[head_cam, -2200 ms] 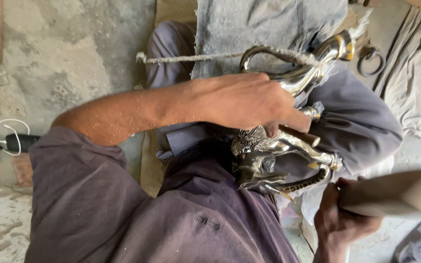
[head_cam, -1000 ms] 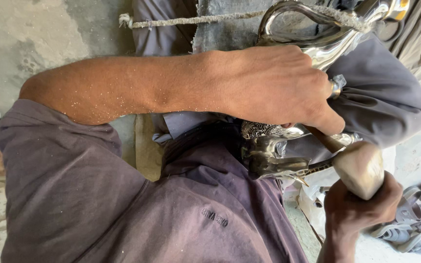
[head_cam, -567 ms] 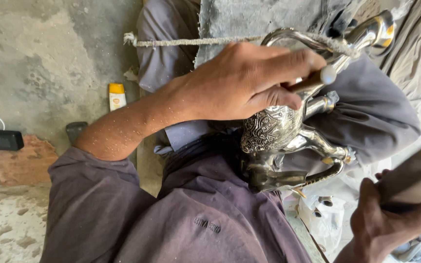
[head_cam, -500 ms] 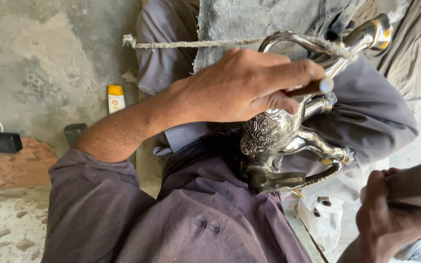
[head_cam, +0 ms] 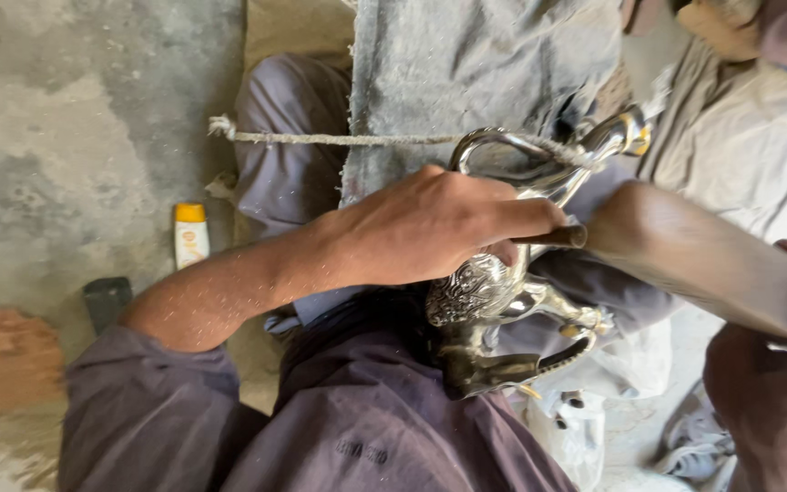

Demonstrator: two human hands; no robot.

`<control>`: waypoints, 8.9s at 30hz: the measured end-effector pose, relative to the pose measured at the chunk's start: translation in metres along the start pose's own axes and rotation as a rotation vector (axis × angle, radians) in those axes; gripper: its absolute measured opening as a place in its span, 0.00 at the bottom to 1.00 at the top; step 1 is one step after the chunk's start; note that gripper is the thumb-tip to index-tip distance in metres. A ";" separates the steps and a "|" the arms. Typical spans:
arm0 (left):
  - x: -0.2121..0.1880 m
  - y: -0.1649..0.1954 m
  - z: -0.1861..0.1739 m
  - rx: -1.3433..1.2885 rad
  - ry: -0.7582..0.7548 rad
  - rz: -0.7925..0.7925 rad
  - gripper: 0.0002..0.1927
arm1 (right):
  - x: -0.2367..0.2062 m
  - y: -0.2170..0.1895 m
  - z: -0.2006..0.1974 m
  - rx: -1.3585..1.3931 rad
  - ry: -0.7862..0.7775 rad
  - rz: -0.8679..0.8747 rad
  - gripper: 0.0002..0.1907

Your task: The person sits on the floor of a workshop with an ornate brass animal figurine resting on their lap. They hold a small chisel against the figurine's decorated surface and strike it with a wooden mallet to carve the pattern, periodically repositioning the chisel and rotating the figurine to work different areas.

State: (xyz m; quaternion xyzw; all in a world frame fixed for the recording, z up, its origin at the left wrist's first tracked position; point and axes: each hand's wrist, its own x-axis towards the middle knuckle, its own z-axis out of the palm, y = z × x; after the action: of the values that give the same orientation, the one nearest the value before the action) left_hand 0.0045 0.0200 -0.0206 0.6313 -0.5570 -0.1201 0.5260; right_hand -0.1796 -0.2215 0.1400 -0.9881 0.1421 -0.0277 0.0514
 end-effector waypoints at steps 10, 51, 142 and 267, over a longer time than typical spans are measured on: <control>0.006 0.007 0.001 -0.001 -0.009 -0.105 0.26 | 0.037 -0.019 -0.010 0.229 -0.020 0.007 0.19; -0.035 0.043 0.022 -0.183 0.701 -0.393 0.15 | 0.098 -0.074 -0.043 -0.255 -0.364 -0.236 0.24; -0.032 0.063 0.087 -0.277 1.114 -0.469 0.10 | 0.079 -0.178 -0.086 -1.091 0.324 -1.333 0.15; -0.029 0.033 0.093 0.251 0.492 -0.410 0.12 | 0.069 -0.065 -0.060 -0.415 -0.052 -0.720 0.18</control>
State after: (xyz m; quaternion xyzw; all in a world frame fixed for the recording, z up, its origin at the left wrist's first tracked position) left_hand -0.0936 0.0002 -0.0453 0.8000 -0.2855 0.0020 0.5278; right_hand -0.0997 -0.1848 0.2099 -0.9645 -0.2112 0.0102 -0.1585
